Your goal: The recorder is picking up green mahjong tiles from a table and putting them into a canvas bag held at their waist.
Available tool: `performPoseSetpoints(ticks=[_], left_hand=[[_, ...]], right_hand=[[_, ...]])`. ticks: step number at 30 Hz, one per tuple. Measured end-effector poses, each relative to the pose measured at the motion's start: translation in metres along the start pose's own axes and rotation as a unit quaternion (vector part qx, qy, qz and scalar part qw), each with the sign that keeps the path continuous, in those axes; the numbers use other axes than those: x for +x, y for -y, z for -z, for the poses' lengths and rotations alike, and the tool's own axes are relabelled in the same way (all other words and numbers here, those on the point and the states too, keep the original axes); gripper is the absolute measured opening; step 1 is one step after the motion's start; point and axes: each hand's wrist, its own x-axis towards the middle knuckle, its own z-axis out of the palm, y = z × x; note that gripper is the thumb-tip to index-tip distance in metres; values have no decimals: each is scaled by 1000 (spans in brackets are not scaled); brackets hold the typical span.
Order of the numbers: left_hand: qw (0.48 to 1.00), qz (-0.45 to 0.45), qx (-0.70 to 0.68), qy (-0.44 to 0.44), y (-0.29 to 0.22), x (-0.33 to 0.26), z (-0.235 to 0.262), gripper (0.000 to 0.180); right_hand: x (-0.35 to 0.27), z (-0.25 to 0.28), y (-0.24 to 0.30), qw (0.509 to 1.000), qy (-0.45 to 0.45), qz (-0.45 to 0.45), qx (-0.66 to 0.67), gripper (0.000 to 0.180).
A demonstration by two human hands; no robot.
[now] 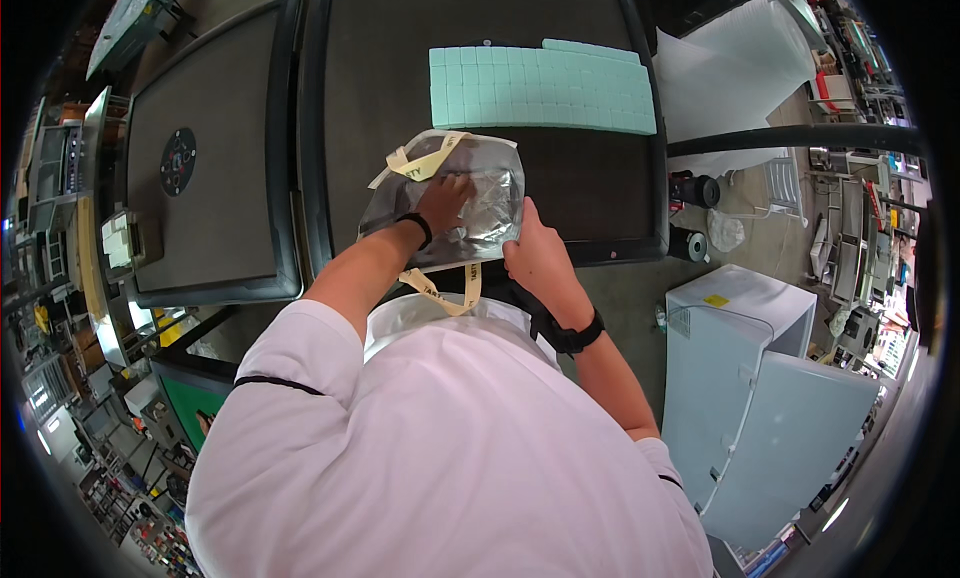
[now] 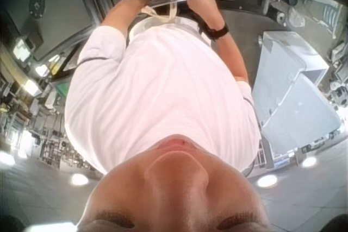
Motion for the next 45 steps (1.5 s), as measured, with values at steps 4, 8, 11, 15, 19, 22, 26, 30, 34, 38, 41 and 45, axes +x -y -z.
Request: performPoseSetpoints(ticks=[4, 8, 11, 15, 19, 22, 26, 30, 34, 38, 41, 45], left_hand=[[998, 10, -22, 57, -5, -2, -6, 86], [996, -40, -24, 70, 6, -11, 6, 85], [994, -7, 94, 50, 10, -17, -12, 91], [990, 29, 104, 87, 1, -15, -14, 90], [976, 44, 98, 191, -15, -8, 52, 77], [955, 87, 90, 270, -14, -14, 58, 63], [968, 75, 104, 214, -4, -41, 40, 50], [979, 60, 118, 155, 8, -76, 23, 38], [987, 41, 124, 88, -10, -22, 3, 26], [999, 24, -14, 19, 1, -15, -62, 37], [986, -13, 161, 51, -3, -3, -72, 48], [963, -17, 133, 233, -21, 17, -27, 57]], right_hand=[[-4, 8, 2, 998, 7, -7, 61, 77], [-14, 20, 10, 993, 37, -52, 101, 78], [-23, 25, 17, 986, 56, -62, 143, 79], [-24, 21, 15, 983, 65, -66, 160, 80], [-23, 25, 8, 979, 52, -84, 177, 81], [-20, 24, 0, 980, 52, -85, 173, 82], [-20, 23, 3, 976, 74, -102, 176, 83], [-14, -16, -28, 998, 26, -13, 63, 74], [-15, 14, -5, 1000, -4, -4, -18, 61], [4, 30, 7, 999, -18, -34, -23, 54], [16, 33, 6, 997, -12, -53, -46, 55], [37, 18, -16, 994, -46, -44, -88, 46]])
